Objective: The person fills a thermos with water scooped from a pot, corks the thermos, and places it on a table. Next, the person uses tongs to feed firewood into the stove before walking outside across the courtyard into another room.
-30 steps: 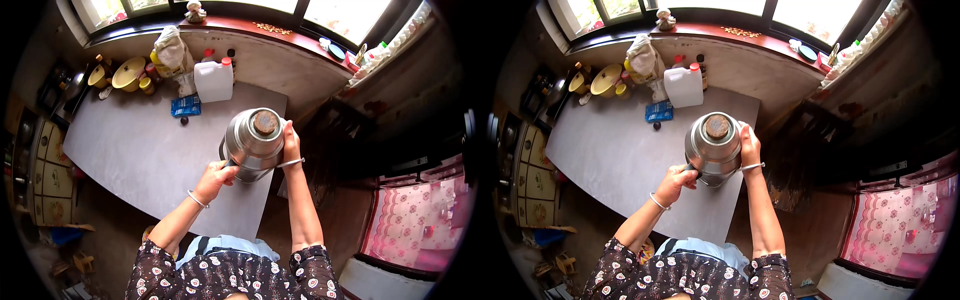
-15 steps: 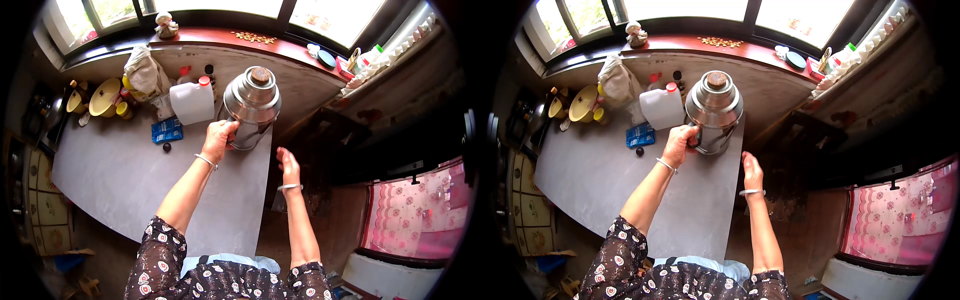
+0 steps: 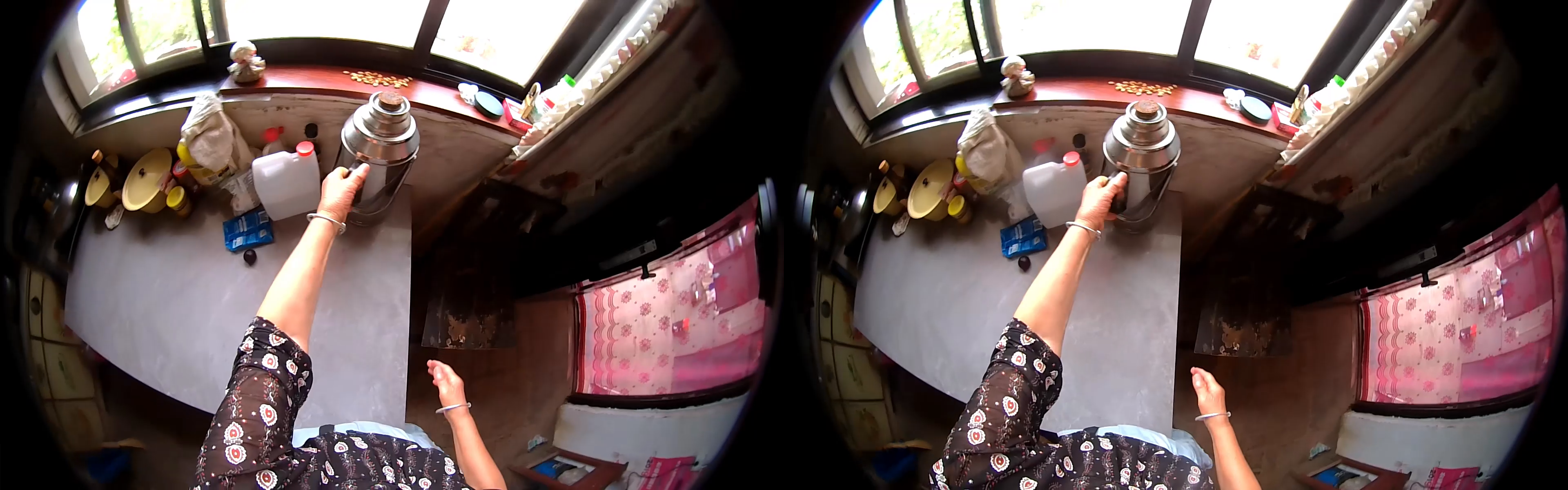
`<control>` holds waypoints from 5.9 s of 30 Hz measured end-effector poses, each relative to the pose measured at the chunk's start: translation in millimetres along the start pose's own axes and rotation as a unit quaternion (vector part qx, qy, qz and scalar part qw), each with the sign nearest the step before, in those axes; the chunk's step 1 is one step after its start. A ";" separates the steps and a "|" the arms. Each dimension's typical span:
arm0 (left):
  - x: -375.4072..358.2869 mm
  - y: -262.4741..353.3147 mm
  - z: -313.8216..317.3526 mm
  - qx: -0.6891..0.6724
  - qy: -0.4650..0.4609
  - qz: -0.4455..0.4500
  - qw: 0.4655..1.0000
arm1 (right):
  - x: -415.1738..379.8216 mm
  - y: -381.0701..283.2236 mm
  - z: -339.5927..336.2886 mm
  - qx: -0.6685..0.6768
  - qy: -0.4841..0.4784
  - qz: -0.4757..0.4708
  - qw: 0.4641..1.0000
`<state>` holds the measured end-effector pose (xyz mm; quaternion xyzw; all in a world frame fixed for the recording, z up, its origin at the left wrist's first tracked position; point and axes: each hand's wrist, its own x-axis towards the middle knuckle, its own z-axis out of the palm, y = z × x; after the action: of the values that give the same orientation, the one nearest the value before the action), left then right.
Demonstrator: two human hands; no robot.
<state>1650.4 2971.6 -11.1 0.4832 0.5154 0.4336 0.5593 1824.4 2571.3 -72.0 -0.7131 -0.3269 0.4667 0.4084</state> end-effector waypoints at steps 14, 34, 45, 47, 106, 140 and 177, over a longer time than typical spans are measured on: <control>-433.9 -172.2 -119.4 0.241 0.278 -0.076 0.927 | -14.0 83.9 48.9 -0.141 -0.386 -0.023 0.911; -855.2 -278.4 -100.2 0.105 0.125 -0.035 0.986 | -332.3 131.1 280.7 -0.265 -0.768 -0.091 0.576; -1061.7 -264.9 -185.1 -0.024 0.411 -0.163 0.897 | -548.8 179.3 345.1 -0.372 -0.836 -0.060 0.400; -1101.2 -227.8 -223.7 -0.136 0.492 0.026 0.859 | -549.0 209.3 376.0 -0.425 -0.818 -0.053 0.383; -2079.6 -230.4 -717.7 -0.132 0.827 0.287 0.465 | -1729.9 591.7 860.0 -0.390 -0.901 -0.077 0.171; -2494.7 -466.6 -897.7 -0.434 0.883 0.175 -0.026 | -2326.9 871.8 1332.6 -0.255 -0.817 0.075 0.512; -2593.7 -569.6 -669.2 -0.493 0.762 0.248 -0.339 | -2582.3 1027.9 590.4 -0.147 -0.808 -0.400 -0.408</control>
<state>736.4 394.8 -166.3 0.6424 0.0821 -0.6142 0.4510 455.7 81.3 -91.2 -0.7384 0.5505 -0.1742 0.3484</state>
